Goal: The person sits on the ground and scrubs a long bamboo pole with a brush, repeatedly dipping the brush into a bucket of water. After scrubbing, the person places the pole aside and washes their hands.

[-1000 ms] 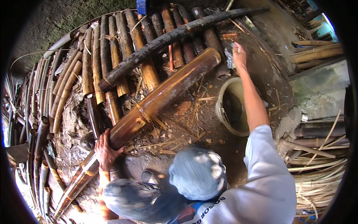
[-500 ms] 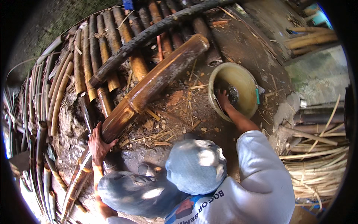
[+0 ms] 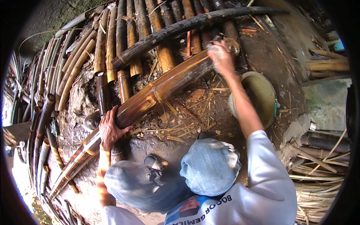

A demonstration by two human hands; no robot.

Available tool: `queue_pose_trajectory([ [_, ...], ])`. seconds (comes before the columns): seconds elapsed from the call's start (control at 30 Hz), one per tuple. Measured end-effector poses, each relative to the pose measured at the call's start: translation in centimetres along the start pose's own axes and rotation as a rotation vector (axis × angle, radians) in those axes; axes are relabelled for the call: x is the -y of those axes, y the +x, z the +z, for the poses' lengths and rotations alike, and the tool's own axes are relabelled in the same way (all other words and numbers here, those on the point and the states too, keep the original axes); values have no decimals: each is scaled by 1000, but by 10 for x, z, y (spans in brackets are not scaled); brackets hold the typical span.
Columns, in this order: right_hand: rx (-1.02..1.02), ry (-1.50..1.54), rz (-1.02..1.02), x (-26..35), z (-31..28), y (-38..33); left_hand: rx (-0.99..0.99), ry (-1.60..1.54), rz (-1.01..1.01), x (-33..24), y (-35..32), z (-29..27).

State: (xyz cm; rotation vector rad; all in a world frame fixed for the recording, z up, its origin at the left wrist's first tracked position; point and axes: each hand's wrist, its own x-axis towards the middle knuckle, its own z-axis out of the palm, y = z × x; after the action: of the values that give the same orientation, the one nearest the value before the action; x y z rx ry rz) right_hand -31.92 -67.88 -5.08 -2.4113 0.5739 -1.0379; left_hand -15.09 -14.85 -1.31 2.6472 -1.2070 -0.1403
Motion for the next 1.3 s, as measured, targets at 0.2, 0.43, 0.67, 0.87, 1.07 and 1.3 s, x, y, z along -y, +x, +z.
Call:
queue_pose_trajectory([
  [0.2, 231, -34, -366, 257, 135, -81, 86, -76, -64, 16, 4, -21],
  [0.43, 317, -8, -158, 159, 91, -38, 1, 119, -188, 2, -39, -15],
  [0.67, 553, -185, 248, 110, 53, 25, -126, 179, -239, -5, -36, 10],
  [0.87, 394, 34, -303, 235, 154, -76, 61, 21, -151, 32, 1, -10],
  [1.07, 62, -452, 24, -8, 23, 38, 48, 44, -117, 34, -14, -12],
  [1.3, 573, 19, 195, 234, 97, -57, 105, 54, -156, 17, -15, -16],
])
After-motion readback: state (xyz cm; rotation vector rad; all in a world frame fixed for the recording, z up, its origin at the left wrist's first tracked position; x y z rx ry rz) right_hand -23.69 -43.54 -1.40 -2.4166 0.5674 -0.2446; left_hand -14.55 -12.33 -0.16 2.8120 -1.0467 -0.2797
